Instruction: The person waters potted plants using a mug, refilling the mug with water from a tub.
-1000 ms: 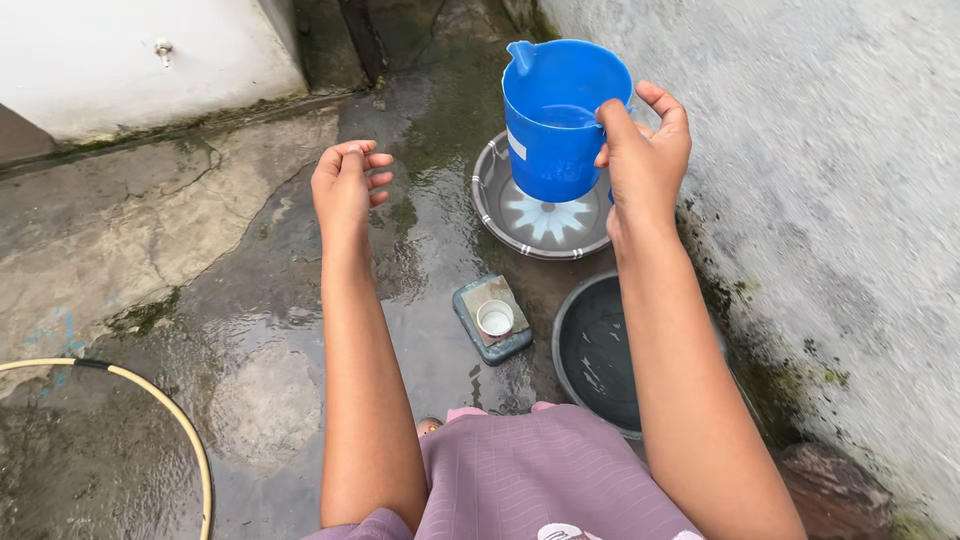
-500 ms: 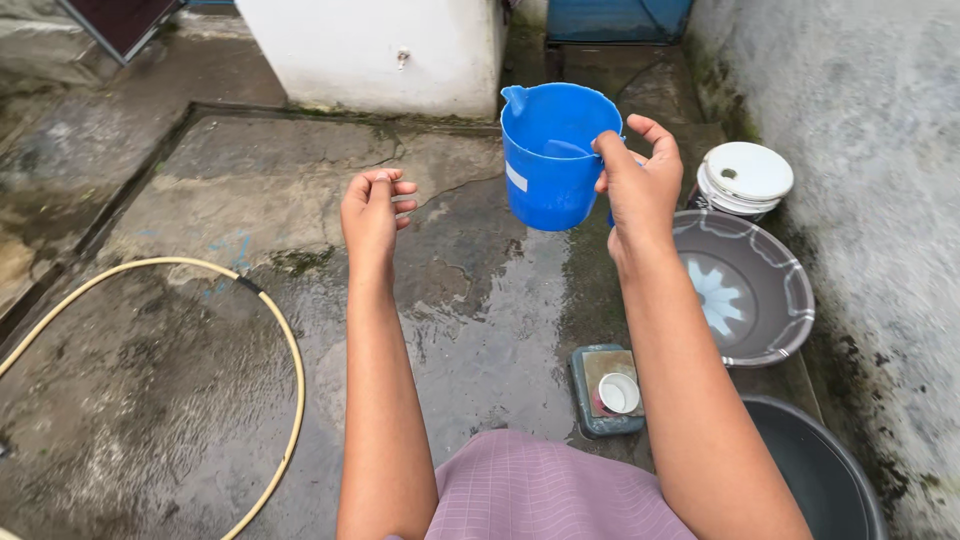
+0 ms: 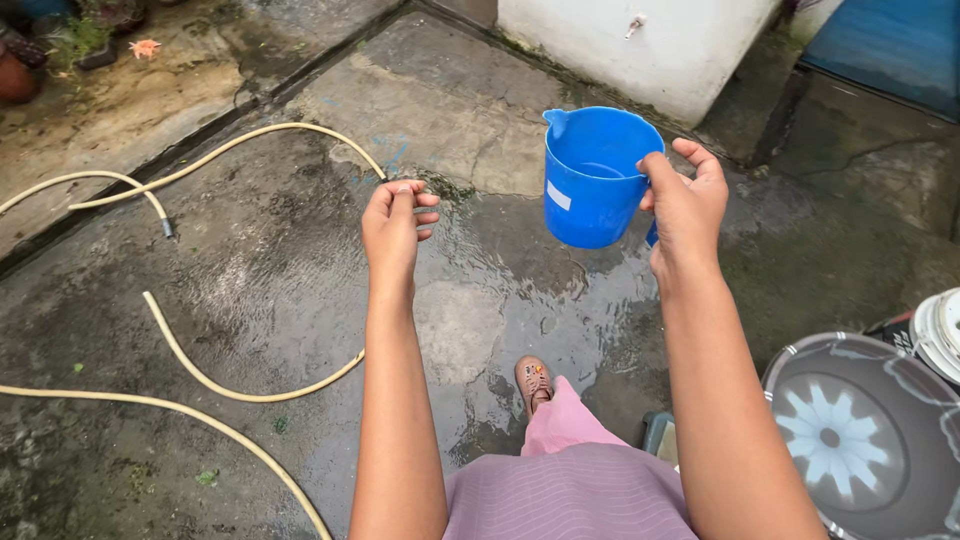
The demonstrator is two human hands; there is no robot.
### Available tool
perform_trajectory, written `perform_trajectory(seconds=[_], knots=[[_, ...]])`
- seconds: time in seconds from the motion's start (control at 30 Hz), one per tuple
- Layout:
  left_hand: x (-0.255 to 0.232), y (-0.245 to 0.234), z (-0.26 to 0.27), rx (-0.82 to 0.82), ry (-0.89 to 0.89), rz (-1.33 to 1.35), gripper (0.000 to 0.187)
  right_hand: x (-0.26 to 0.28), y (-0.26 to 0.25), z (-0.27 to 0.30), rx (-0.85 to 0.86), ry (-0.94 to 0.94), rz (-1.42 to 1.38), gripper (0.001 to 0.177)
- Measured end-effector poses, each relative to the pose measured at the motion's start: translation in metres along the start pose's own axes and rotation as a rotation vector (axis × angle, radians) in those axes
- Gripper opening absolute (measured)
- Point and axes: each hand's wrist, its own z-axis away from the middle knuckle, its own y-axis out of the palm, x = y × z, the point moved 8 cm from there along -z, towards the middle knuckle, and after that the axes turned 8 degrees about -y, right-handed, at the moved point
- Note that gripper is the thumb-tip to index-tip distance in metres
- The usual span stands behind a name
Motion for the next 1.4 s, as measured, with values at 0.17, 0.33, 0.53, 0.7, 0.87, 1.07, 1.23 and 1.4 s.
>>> perform_trajectory(seconds=[0.17,0.33,0.53,0.7,0.87,1.07,1.23,1.4], knots=[[-0.012,-0.032,-0.058,-0.104,0.036,0.041,0.022,-0.029,0.072,-0.063,0.097,-0.008,0.0,0.053],[-0.045,-0.047,-0.124,-0.203,0.061,-0.061,0.023,-0.037,0.151,-0.135,0.199,0.022,-0.07,0.049],[-0.055,-0.057,-0.178,-0.334,0.041,0.04,0.024,-0.062,0.239,-0.196,0.301,0.063,-0.188,0.048],[-0.073,-0.074,-0.204,-0.418,0.085,-0.057,0.023,-0.08,0.294,-0.211,0.364,0.119,-0.143,0.05],[-0.079,-0.116,-0.23,-0.539,0.119,0.004,0.023,-0.109,0.36,-0.219,0.448,0.189,-0.119,0.05],[-0.078,-0.163,-0.288,-0.583,0.056,0.003,0.021,-0.142,0.46,-0.221,0.547,0.194,-0.143,0.049],[-0.089,-0.204,-0.359,-0.589,0.03,0.034,0.024,-0.156,0.559,-0.23,0.612,0.158,-0.105,0.05],[-0.136,-0.25,-0.416,-0.648,0.095,-0.079,0.023,-0.156,0.67,-0.227,0.689,0.142,-0.147,0.049]])
